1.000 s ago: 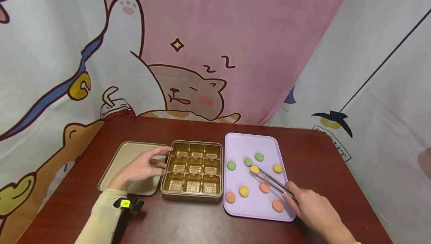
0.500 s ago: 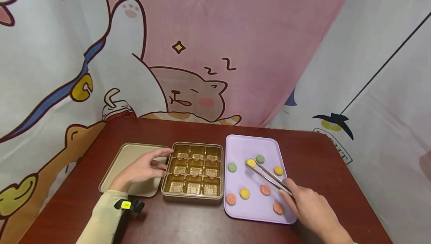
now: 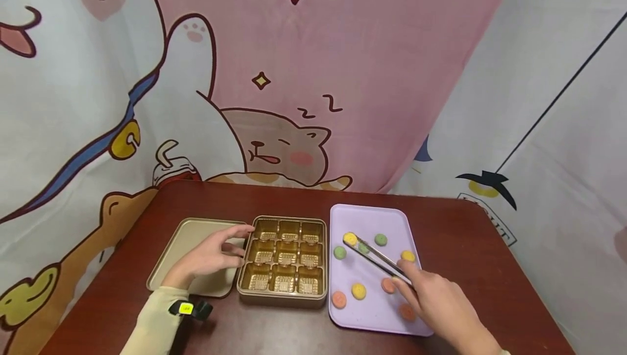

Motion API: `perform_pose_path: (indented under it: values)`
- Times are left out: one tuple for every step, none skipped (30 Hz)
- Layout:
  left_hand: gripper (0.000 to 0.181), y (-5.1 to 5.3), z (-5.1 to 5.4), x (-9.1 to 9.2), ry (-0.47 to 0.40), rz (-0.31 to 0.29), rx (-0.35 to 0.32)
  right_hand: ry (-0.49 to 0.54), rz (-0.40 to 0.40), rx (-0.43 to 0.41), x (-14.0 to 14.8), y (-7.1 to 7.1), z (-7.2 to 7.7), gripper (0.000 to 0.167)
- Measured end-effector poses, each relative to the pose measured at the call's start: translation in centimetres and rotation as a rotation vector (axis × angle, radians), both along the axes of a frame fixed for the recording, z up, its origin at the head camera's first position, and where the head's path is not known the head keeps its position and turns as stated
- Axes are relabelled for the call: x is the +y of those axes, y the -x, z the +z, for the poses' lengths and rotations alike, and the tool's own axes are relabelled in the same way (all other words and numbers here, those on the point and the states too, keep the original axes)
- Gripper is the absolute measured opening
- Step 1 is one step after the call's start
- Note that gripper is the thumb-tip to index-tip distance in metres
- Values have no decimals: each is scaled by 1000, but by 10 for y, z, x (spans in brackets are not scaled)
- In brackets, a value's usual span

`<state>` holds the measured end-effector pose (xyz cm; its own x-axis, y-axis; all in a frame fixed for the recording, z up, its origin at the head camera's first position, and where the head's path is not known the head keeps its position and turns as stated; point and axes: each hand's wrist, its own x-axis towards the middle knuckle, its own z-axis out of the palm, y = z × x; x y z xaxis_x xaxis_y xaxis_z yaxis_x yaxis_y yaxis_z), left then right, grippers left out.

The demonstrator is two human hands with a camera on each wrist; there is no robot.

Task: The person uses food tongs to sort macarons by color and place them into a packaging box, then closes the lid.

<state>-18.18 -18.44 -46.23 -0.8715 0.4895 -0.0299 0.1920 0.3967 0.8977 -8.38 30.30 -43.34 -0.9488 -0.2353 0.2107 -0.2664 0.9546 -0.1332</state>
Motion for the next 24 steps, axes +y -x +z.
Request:
perform_pose_path:
  values:
    - [77,0,0,0,2,2,1,0,2,-3,-2,1,1,31]
    - [77,-1,0,0,5,5,2,0,2,-8,-5,1,2,28]
    - [77,-1,0,1,7,8,2,2,3,-18,-7,2,3,27]
    - [77,-1,0,1,8,10,2,3,3,-36,-10,3,4,26]
    - [77,-1,0,1,12,14,-1,8,9,-48,-13,3,5,26]
    - [77,-1,0,1,17,19,-3,9,19,-53,-16,4,5,25]
    - [77,-1,-1,0,18,21,-2,11,33,-50,-19,5,5,25]
    - [77,-1,-1,0,19,22,-2,10,51,-39,-21,5,5,25]
    - [77,-1,-1,0,19,22,-3,8,76,-17,-24,6,5,24]
    - [77,-1,-2,0,19,21,-3,4,101,5,-27,7,5,24]
    - [77,0,-2,0,20,21,-5,2,130,39,-30,7,4,22]
    - [77,0,-2,0,20,22,-6,0,156,67,-34,8,3,22]
    - [77,0,-2,0,18,21,-8,2,183,96,-37,9,3,22]
    - [77,0,-2,0,17,21,-11,3,212,129,-41,10,2,22]
    - [77,0,-2,0,17,22,-14,7,238,149,-44,11,1,23]
    - [77,0,-2,0,17,23,-15,14,263,160,-48,12,0,23]
    - [77,0,-2,1,19,24,-16,21,290,176,-52,14,0,24]
    - [77,0,-2,1,18,25,-17,30,314,187,-56,15,-1,24]
    - [77,0,-2,1,20,26,-17,35,336,198,-60,16,-2,24]
    - [77,0,-2,1,20,26,-17,41,356,203,-64,17,-2,23]
    - [77,0,-2,1,19,25,-18,51,373,204,-69,18,-2,23]
    - [77,0,-1,1,18,24,-17,55,388,211,-73,19,-2,22]
    - [77,0,-1,1,17,21,-17,59,403,221,-78,19,-2,22]
    - [77,0,-1,1,17,19,-18,62,416,226,-82,19,-2,21]
